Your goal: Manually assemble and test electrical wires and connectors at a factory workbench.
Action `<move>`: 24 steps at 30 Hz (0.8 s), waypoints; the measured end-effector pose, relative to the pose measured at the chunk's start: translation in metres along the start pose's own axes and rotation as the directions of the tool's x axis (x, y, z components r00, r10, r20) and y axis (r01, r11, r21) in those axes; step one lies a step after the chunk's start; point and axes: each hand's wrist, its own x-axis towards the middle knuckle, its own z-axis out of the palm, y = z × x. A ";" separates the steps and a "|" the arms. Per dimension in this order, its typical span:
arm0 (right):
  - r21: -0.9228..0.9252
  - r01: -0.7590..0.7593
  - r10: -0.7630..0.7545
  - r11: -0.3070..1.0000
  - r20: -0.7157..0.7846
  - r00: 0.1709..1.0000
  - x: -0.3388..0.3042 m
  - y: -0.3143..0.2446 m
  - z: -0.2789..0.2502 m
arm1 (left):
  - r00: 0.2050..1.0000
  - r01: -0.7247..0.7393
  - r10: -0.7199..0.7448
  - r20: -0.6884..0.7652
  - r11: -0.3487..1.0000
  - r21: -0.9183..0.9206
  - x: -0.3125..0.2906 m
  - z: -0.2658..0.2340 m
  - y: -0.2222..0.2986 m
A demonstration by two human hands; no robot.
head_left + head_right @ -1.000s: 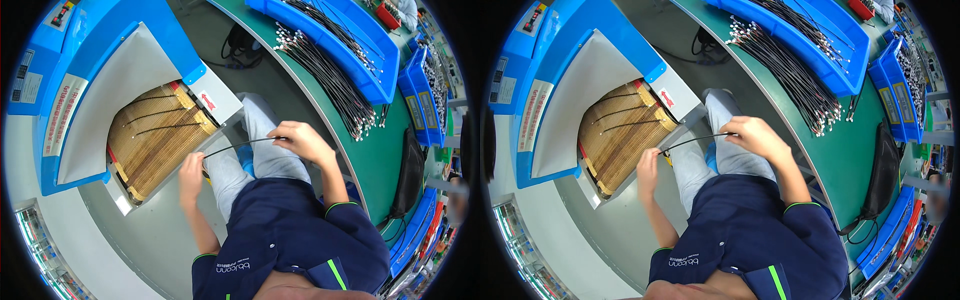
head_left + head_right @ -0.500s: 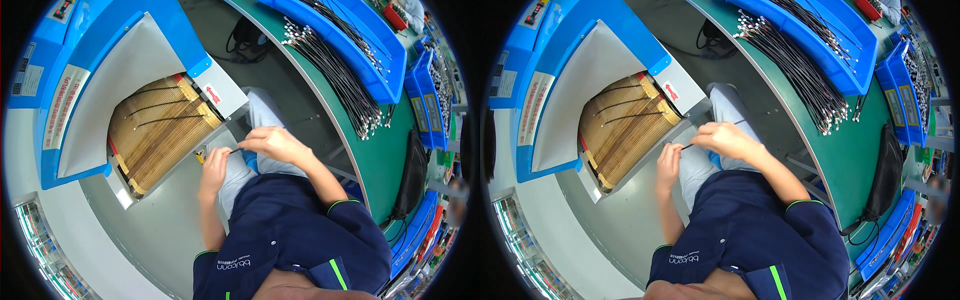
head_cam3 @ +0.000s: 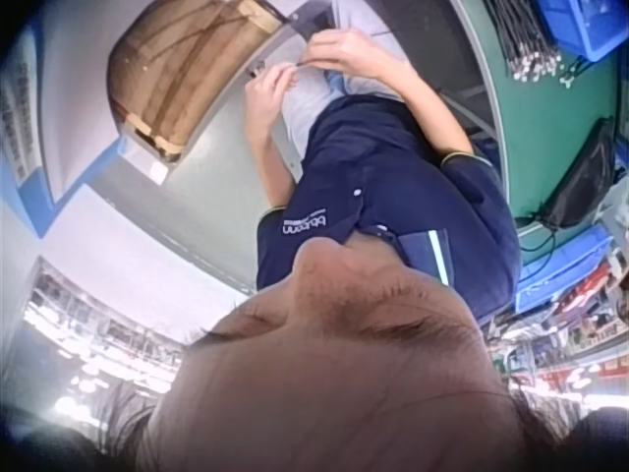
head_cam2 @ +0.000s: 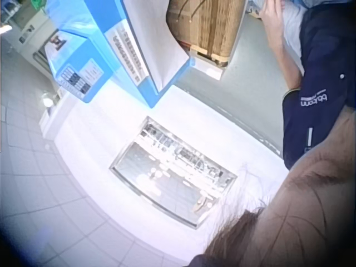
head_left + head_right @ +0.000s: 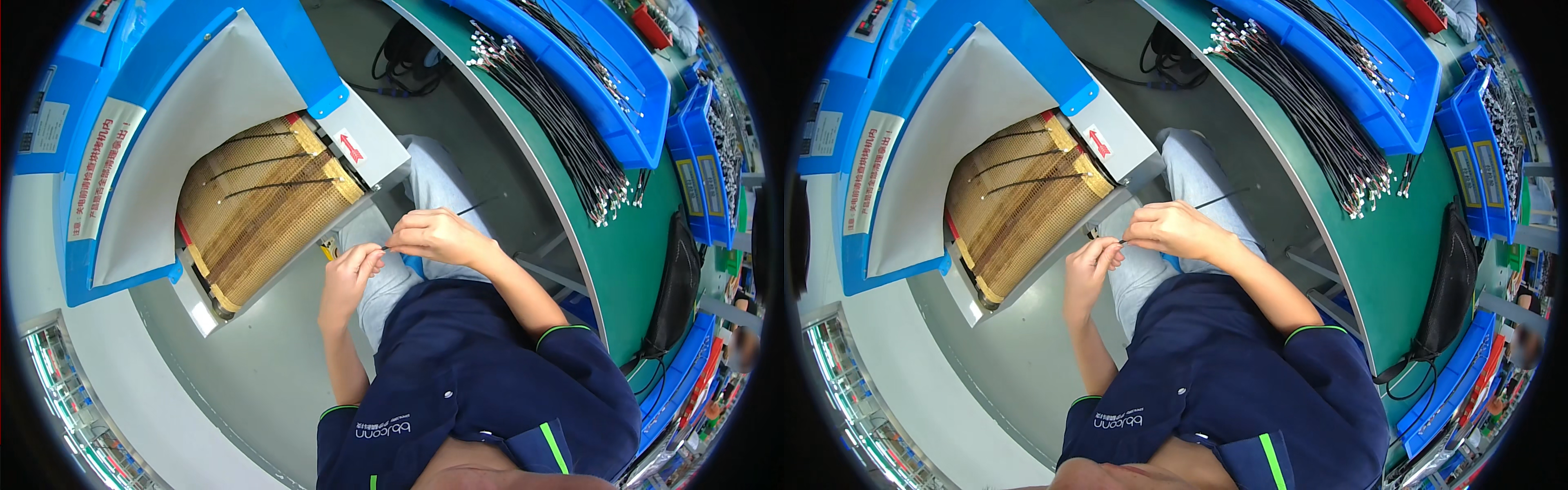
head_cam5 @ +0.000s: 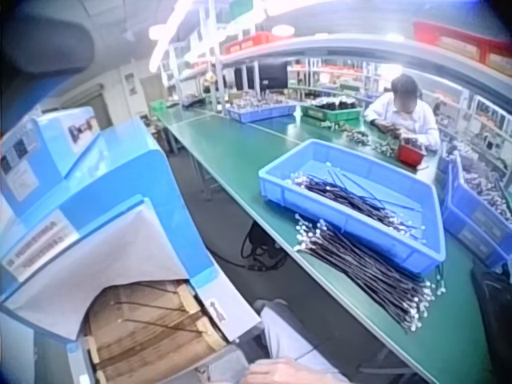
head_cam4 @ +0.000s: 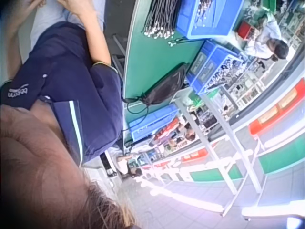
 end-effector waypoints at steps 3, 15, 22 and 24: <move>-0.008 0.006 -0.006 1.000 -0.008 1.000 -0.001 -0.001 0.000 | 0.999 -0.018 0.017 0.045 0.999 0.036 -0.001 0.000 0.001; 0.041 -0.052 0.054 0.998 -0.042 0.998 0.003 -0.006 -0.003 | 0.811 -0.452 0.560 -0.169 0.783 0.427 0.006 0.006 0.002; 0.048 -0.123 0.125 0.991 -0.036 0.991 0.003 -0.009 -0.004 | 0.812 -0.465 0.564 -0.153 0.781 0.417 0.005 0.008 -0.001; 0.045 -0.129 0.130 0.991 -0.018 0.991 0.002 -0.010 -0.003 | 0.803 -0.475 0.577 -0.151 0.772 0.423 0.005 0.008 -0.001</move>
